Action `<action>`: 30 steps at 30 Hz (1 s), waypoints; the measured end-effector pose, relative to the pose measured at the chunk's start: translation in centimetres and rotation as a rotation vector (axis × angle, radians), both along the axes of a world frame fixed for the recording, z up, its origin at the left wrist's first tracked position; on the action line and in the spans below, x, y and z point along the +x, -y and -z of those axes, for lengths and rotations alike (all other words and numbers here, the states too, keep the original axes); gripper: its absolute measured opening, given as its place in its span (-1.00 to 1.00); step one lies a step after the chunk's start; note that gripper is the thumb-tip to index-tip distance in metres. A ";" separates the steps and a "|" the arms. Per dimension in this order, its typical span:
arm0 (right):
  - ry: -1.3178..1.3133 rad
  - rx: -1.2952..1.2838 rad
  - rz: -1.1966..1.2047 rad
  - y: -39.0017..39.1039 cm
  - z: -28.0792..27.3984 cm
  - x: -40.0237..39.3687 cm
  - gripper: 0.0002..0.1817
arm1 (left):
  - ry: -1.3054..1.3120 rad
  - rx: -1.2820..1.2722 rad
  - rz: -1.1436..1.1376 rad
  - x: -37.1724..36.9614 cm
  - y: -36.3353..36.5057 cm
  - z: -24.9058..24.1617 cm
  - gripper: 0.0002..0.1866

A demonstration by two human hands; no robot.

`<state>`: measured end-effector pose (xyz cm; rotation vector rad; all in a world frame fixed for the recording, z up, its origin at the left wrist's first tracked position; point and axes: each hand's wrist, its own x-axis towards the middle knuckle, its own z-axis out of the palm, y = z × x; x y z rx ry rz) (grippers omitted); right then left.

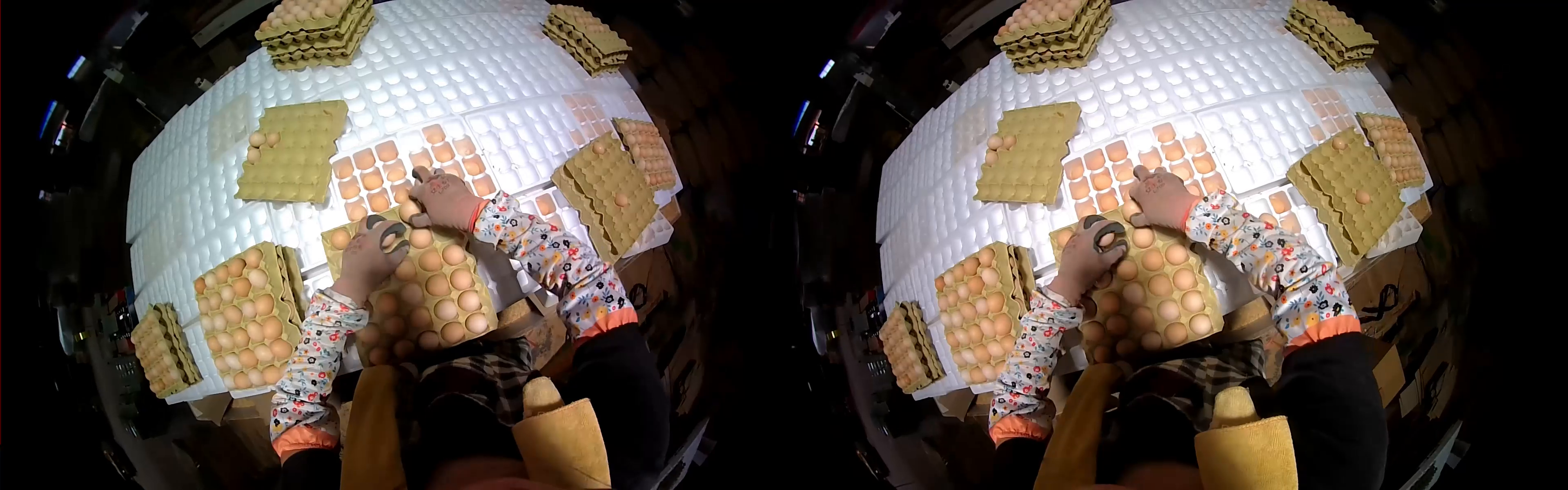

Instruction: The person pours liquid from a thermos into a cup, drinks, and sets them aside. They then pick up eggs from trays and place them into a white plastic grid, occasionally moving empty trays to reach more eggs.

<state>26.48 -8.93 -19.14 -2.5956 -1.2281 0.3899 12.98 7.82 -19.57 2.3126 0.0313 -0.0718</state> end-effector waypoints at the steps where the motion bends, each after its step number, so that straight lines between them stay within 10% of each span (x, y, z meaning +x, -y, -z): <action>1: -0.129 0.168 0.173 1.1 -0.3 -1.1 -0.57 | 0.000 0.244 0.067 0.4 1.1 -0.3 -0.55; 4: -1.249 0.893 0.552 6.2 1.9 -0.9 -0.52 | -0.145 0.708 0.260 3.2 4.3 -0.9 -0.46; 9: -1.444 1.399 0.178 12.6 3.2 -2.3 -0.77 | -0.097 0.807 0.394 4.3 4.7 -1.2 -0.50; 13: -0.818 1.134 0.127 20.2 3.9 2.5 -0.39 | -0.236 0.018 -0.103 5.7 5.8 -2.1 -0.59; 15: -1.223 1.036 0.574 24.2 2.3 5.4 -0.39 | -0.169 -0.412 -0.246 8.4 8.8 -1.7 -0.50; 16: -1.442 0.904 0.935 25.7 2.2 7.4 -0.43 | -0.118 -0.060 -0.083 10.9 11.6 -2.4 -0.45; 19: -0.162 0.248 0.226 28.0 6.8 14.0 -0.56 | -0.049 0.573 0.278 18.1 20.5 0.5 -0.50; 22: -0.012 -0.083 -0.091 26.7 8.5 17.6 -0.47 | -0.098 0.747 0.536 23.5 23.3 5.8 -0.52; 27: -0.281 0.226 -0.129 24.9 11.5 22.1 -0.37 | -0.198 0.213 0.032 28.0 21.3 7.5 -0.54; 30: -0.947 0.544 0.465 22.8 12.5 24.2 -0.58 | 0.204 0.129 -0.331 31.9 22.9 10.3 -0.53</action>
